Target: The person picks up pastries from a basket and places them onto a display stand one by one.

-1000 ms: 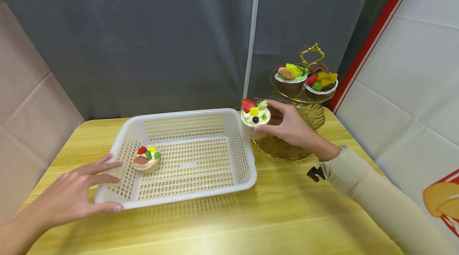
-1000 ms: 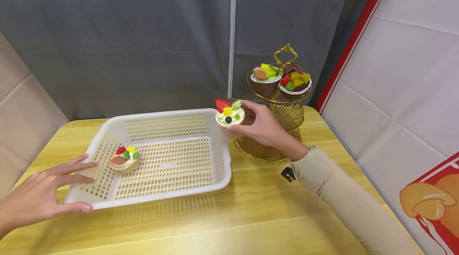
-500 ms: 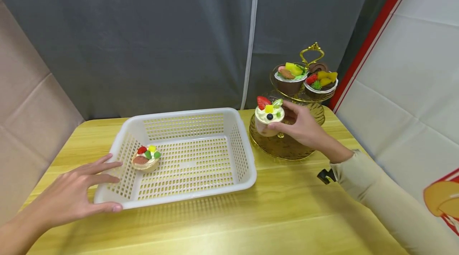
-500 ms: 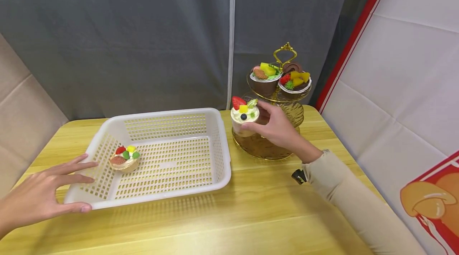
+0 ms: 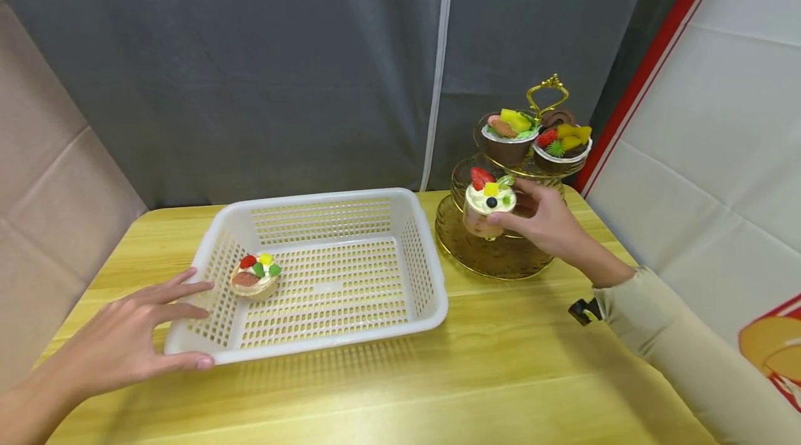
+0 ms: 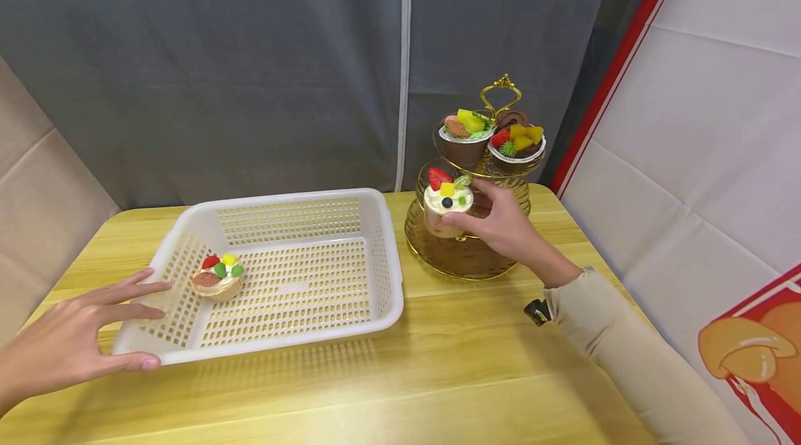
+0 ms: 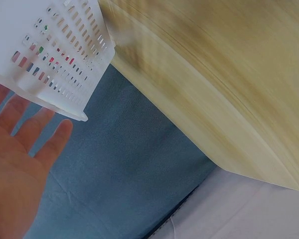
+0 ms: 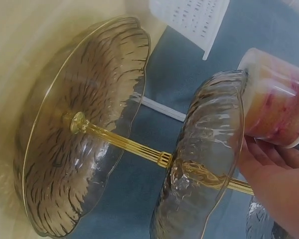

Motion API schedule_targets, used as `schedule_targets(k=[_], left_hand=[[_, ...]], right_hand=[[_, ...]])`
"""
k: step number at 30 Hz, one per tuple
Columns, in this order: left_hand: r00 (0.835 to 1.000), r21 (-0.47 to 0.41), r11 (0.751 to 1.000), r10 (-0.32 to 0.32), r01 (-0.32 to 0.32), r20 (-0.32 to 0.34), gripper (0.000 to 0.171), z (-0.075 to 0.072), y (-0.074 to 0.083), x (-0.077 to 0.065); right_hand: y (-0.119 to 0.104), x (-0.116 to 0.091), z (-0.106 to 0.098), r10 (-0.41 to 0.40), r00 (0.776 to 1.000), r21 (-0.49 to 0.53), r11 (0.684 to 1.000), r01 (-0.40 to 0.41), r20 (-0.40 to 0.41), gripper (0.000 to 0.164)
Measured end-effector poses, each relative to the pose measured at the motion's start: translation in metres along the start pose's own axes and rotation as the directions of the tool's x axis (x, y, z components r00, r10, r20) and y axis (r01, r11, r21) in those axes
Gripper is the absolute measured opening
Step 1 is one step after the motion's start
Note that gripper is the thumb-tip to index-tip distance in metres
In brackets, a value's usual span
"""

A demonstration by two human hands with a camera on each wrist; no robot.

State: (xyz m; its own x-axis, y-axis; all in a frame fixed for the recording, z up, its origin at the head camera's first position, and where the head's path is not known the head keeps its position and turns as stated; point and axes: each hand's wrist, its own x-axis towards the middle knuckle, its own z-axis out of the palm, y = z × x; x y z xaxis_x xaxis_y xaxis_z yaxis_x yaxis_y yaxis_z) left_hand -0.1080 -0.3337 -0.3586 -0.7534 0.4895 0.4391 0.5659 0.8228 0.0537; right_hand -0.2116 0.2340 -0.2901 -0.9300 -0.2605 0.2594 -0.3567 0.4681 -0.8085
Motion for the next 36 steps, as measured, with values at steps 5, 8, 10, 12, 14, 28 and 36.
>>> schedule_targets(k=[5, 8, 10, 12, 14, 28, 36], left_hand=[[1.0, -0.002, 1.0, 0.002, -0.002, 0.0, 0.06, 0.003, -0.003, 0.0], [1.0, -0.001, 1.0, 0.001, -0.001, 0.001, 0.06, 0.002, -0.002, 0.0], [1.0, 0.001, 1.0, -0.001, 0.001, 0.003, 0.06, 0.001, -0.001, 0.0], [1.0, 0.001, 1.0, -0.002, 0.002, 0.004, 0.06, 0.0, 0.001, 0.0], [1.0, 0.002, 1.0, -0.002, 0.002, 0.005, 0.06, -0.001, 0.002, 0.0], [1.0, 0.013, 1.0, -0.019, 0.019, 0.019, 0.06, -0.006, 0.006, 0.0], [0.999, 0.014, 0.999, -0.036, 0.036, 0.031, 0.058, -0.008, 0.009, 0.001]], right_hand=[[0.003, 0.0, -0.004, 0.037, 0.999, -0.038, 0.999, -0.037, -0.017, 0.064], [0.006, -0.001, -0.009, 0.057, 0.998, -0.053, 0.997, -0.058, -0.033, 0.062], [0.009, -0.001, -0.012, 0.057, 0.997, -0.059, 0.996, -0.06, -0.046, 0.061], [0.013, -0.002, -0.017, 0.05, 0.997, -0.064, 0.997, -0.053, -0.056, 0.06], [0.018, -0.002, -0.021, 0.039, 0.997, -0.062, 0.997, -0.044, -0.068, 0.061], [0.035, -0.006, -0.046, -0.017, 0.994, -0.149, 0.989, 0.001, -0.108, 0.062], [0.04, -0.006, -0.052, 0.044, 0.992, -0.153, 0.986, -0.062, -0.118, 0.07]])
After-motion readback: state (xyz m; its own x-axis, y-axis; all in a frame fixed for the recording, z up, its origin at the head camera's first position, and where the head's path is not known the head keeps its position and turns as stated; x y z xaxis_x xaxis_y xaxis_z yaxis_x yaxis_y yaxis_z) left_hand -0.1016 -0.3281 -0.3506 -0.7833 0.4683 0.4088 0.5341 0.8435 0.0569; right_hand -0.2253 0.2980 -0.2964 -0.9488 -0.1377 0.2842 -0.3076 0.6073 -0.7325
